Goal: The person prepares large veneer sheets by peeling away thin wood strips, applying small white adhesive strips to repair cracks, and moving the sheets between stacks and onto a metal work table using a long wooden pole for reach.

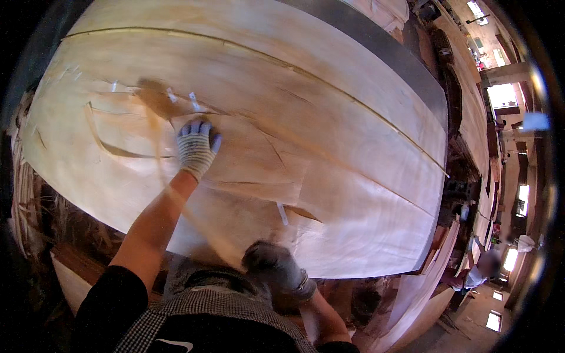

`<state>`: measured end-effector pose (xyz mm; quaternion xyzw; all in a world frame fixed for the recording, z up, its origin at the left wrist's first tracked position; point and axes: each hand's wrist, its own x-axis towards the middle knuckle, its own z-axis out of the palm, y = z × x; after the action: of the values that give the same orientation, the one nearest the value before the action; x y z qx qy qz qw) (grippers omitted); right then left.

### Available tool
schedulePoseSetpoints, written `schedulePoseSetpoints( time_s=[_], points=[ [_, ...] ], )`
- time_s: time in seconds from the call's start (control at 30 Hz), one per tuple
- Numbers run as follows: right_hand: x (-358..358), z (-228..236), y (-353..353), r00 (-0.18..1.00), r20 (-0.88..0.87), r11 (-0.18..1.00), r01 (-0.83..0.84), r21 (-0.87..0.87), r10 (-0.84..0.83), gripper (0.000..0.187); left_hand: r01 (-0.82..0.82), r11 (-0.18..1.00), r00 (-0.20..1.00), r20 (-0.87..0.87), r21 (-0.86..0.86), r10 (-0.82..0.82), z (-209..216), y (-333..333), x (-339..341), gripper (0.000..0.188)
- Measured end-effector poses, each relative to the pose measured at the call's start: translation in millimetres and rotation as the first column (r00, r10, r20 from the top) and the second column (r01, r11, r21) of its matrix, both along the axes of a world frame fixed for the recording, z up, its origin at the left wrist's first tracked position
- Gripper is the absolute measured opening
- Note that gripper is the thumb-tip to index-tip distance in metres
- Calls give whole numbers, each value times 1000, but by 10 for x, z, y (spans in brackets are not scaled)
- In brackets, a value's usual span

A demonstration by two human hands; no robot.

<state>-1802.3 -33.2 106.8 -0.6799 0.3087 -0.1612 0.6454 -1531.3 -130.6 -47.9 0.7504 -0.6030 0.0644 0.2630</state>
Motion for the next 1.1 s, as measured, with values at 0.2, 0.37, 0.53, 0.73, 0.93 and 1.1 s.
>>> schedulePoseSetpoints(
  time_s=[0.2, 0.37, 0.53, 0.73, 0.93, 1.1],
  points=[
    [-78, -65, 414, 908, -45, 758, 374, 535, -417, 18, 14, 976, 916, -388, -216, -99, 967, 489, 259, 23],
    [245, -570, -50, 759, -409, 772, 188, -607, -507, 29, 34, 976, 943, -317, -215, -102, 1236, 1926, 285, 30],
    [608, -1140, -294, 582, -675, 688, -253, -680, -453, 31, 301, 944, 920, -304, 139, -248, 975, 2885, 327, 35],
    [602, -1406, -334, 509, -654, 541, -373, -753, -559, 23, 374, 708, 900, -418, 599, -122, 201, 4029, 705, 34],
    [766, -1358, -341, 570, -555, 486, -288, -825, -606, 13, 531, 208, 780, -379, 821, -497, -1151, 5995, 1755, 30],
    [968, -1285, -326, 588, -570, 456, -350, -819, -574, 10, 168, 23, 982, -166, 985, -87, -656, 6706, 2565, 34]
  ],
)
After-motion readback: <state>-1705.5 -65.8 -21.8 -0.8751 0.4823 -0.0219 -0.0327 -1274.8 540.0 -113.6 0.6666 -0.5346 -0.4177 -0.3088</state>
